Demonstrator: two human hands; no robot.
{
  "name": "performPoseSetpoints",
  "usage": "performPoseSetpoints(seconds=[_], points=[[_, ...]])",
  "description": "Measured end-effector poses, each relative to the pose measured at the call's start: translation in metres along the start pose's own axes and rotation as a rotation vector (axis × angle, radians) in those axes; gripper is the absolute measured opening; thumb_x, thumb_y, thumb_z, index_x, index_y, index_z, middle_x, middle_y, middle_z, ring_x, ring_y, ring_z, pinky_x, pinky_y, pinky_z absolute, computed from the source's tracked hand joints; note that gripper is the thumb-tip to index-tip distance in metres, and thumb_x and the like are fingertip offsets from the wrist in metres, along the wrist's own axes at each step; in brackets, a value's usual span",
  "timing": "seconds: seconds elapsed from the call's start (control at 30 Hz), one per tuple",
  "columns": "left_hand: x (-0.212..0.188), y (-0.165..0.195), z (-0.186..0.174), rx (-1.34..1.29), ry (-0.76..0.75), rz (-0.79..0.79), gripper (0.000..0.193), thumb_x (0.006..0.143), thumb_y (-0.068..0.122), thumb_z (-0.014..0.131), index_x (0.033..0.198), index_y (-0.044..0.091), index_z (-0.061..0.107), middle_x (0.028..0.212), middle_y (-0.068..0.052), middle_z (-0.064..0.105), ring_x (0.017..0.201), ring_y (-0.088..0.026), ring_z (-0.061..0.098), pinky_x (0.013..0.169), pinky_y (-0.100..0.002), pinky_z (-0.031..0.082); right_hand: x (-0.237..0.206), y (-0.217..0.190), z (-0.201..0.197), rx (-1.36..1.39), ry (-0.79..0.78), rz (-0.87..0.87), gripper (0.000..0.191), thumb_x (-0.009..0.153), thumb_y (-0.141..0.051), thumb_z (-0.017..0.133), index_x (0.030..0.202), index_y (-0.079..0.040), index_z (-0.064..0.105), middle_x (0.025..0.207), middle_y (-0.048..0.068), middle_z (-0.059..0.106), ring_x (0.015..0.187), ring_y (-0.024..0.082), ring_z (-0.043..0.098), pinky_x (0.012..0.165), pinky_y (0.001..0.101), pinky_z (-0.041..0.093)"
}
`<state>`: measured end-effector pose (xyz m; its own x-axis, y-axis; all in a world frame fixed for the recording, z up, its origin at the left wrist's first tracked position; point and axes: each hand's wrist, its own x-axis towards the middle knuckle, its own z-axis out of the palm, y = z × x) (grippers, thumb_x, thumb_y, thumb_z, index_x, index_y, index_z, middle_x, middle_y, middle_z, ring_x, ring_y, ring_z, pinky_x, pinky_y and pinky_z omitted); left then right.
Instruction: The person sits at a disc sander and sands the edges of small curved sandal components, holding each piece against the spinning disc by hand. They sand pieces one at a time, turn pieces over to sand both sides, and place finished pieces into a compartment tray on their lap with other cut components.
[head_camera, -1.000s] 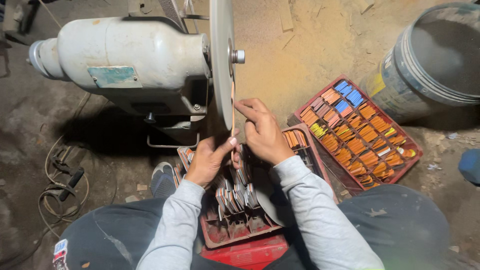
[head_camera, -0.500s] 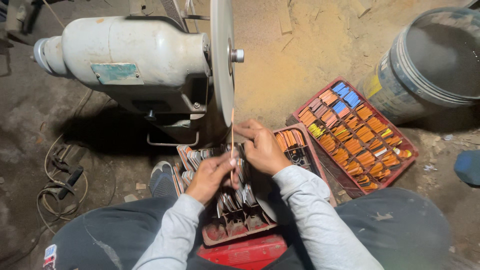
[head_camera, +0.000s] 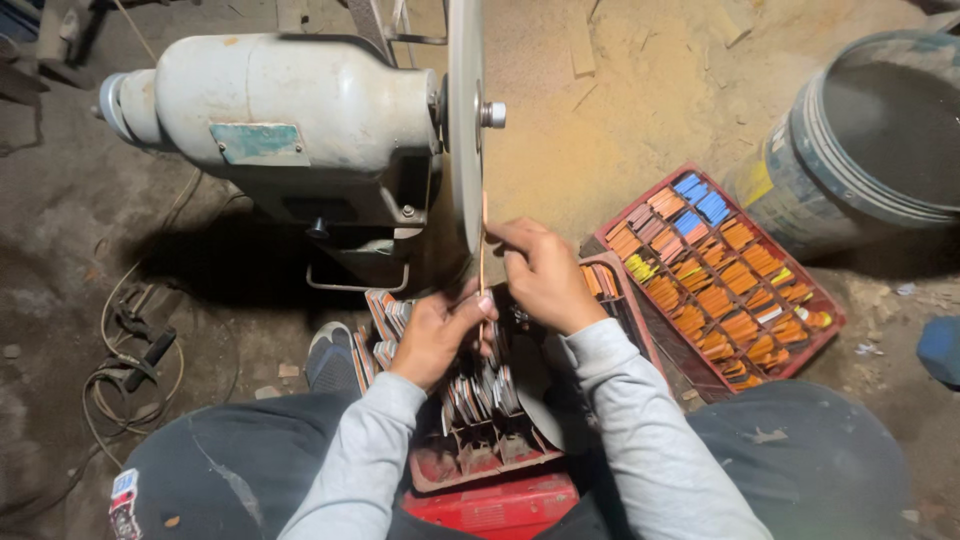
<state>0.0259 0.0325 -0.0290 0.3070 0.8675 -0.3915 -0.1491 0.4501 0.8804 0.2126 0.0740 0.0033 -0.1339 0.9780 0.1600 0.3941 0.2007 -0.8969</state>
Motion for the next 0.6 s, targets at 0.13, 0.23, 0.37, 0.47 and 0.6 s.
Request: performPoseSetpoints(seconds=[0.13,0.23,0.37,0.47,0.6], points=[[0.003,0.005,-0.006,-0.160,-0.093,0.016,0.048,0.097,0.026,0.069,0.129,-0.009,0.060,0.088,-0.007,0.063,0.073,-0.015,0.063,0.061,-0.031,0.056,0.004,-0.011,0.017,-0.093,0.107,-0.028,0.044,0.082,0.004,0.047,0.118,0.004,0.072,0.105,0.019,0.069,0.096,0.033,0.071,0.089,0.0390,0.055],[0.001,0.000,-0.009,-0.199,-0.083,-0.052,0.049,0.096,0.026,0.069,0.130,-0.009,0.060,0.086,-0.007,0.063,0.073,-0.016,0.063,0.062,-0.032,0.057,0.000,-0.009,0.023,-0.130,0.126,-0.084,0.046,0.078,0.005,0.048,0.118,0.005,0.071,0.109,0.021,0.068,0.100,0.036,0.069,0.091,0.0409,0.054],[-0.004,-0.011,-0.014,-0.239,-0.135,-0.085,0.051,0.097,0.026,0.067,0.134,-0.009,0.059,0.088,-0.007,0.064,0.075,-0.015,0.064,0.066,-0.032,0.058,-0.010,-0.001,0.028,-0.154,0.126,-0.105,0.048,0.076,0.006,0.049,0.118,0.005,0.072,0.109,0.021,0.068,0.101,0.037,0.068,0.093,0.0420,0.054],[-0.014,-0.020,-0.016,-0.237,-0.149,-0.120,0.053,0.097,0.026,0.068,0.137,-0.008,0.060,0.088,-0.008,0.064,0.075,-0.016,0.063,0.066,-0.032,0.058,-0.022,0.006,0.031,-0.171,0.091,-0.101,0.045,0.077,0.005,0.052,0.117,0.005,0.072,0.108,0.023,0.068,0.102,0.039,0.068,0.093,0.0430,0.053],[-0.039,-0.028,-0.009,0.143,-0.021,0.003,0.056,0.088,0.023,0.075,0.133,-0.006,0.060,0.102,-0.009,0.072,0.088,-0.015,0.071,0.074,-0.030,0.060,-0.030,0.021,0.007,-0.140,-0.274,0.106,0.035,0.080,0.002,0.055,0.109,0.003,0.075,0.100,0.021,0.073,0.095,0.034,0.073,0.089,0.0405,0.055]])
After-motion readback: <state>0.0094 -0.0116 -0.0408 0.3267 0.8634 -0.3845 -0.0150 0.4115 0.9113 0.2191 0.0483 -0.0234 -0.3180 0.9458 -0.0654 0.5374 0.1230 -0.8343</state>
